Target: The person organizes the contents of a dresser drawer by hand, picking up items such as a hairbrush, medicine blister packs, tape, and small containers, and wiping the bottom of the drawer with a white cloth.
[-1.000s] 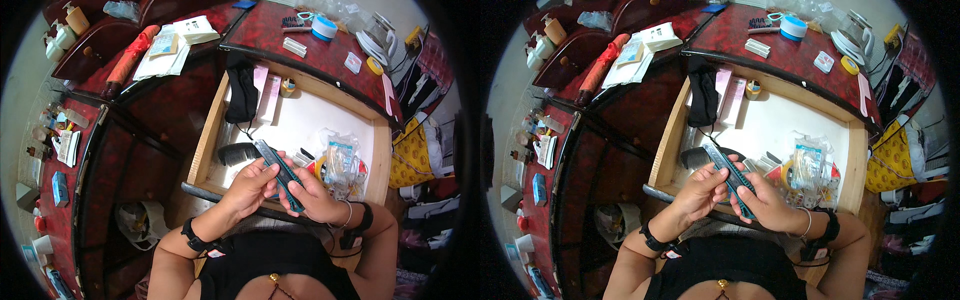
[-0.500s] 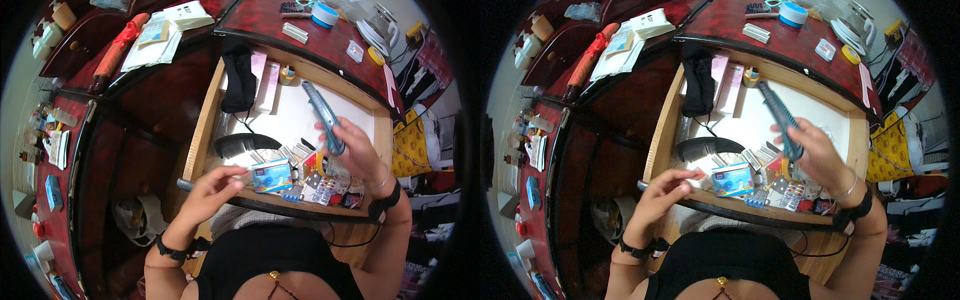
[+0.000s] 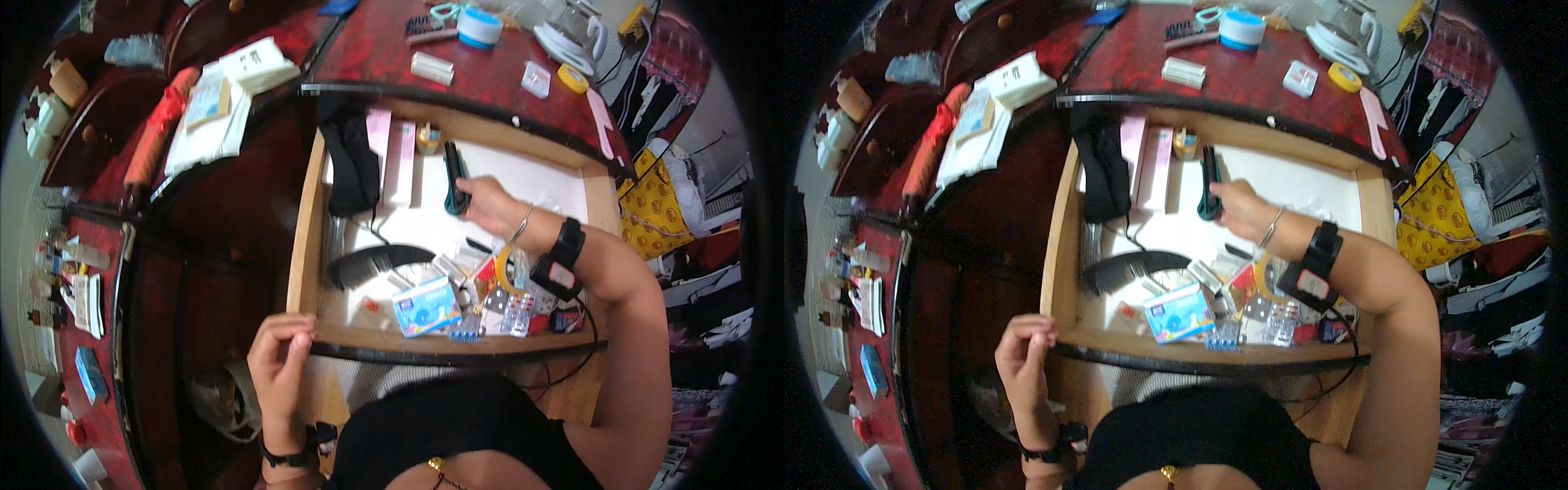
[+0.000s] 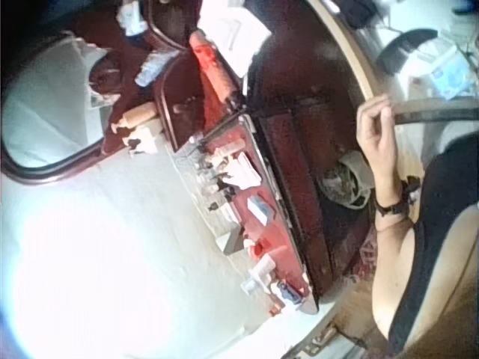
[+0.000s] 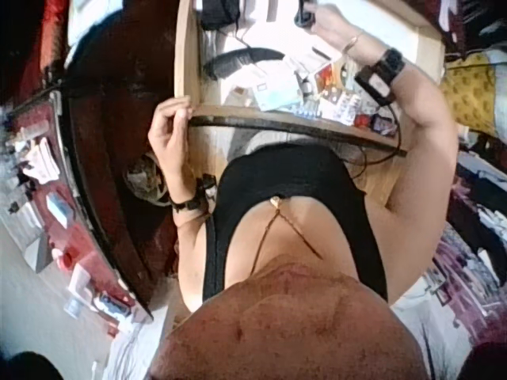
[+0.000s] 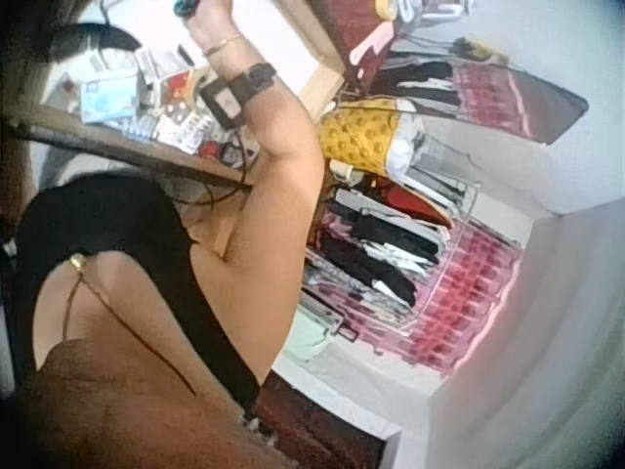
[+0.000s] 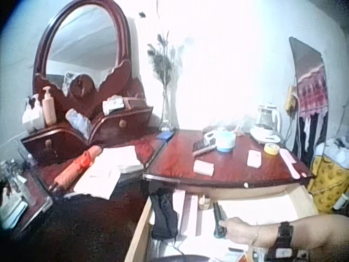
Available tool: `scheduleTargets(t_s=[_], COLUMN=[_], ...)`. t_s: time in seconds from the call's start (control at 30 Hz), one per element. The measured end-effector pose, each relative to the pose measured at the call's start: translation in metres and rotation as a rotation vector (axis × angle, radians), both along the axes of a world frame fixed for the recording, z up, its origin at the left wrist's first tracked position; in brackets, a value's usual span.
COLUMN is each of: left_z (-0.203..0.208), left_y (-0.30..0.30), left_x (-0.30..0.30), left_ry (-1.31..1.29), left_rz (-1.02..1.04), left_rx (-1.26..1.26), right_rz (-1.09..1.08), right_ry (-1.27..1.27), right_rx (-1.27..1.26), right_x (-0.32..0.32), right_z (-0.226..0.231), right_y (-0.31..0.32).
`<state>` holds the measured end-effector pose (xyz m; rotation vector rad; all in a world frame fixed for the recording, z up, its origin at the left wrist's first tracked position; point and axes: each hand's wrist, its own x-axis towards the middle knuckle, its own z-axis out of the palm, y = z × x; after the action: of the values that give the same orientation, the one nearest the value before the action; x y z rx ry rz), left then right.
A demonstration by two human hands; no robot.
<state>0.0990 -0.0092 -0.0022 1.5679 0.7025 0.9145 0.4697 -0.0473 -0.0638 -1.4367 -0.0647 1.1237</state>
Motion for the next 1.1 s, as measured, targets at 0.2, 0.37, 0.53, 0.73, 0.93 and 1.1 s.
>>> scheduleTargets(t_s=[0.2,0.37,0.53,0.73,0.93,1.1], left_z=[-0.006,0.002,0.007,0.001,-0.011,-0.016], left_y=[0.000,0.004,0.002,-0.001,0.007,0.008], left_x=[-0.002,0.025,0.035,0.011,-0.013,-0.008], left_ry=[-0.010,0.121,0.203,0.230,0.201,0.128], left_rz=[0.051,0.005,-0.118,-0.090,0.136,0.161], left_rx=[-0.057,0.196,0.460,0.454,0.375,0.305], right_rz=[0.397,0.289,0.318,-0.158,1.127,1.402], right_ry=[-0.251,-1.453,-1.688,-2.325,-1.530,-1.787], right_rx=[0.297,0.345,0.092,0.289,0.230,-0.087], right_x=[-0.038,0.014,0.025,0.021,-0.088,-0.105], right_z=[0.090,0.131,0.104,0.098,0.089,0.004], right_y=[-0.014,0.111,0.173,0.183,0.092,0.038])
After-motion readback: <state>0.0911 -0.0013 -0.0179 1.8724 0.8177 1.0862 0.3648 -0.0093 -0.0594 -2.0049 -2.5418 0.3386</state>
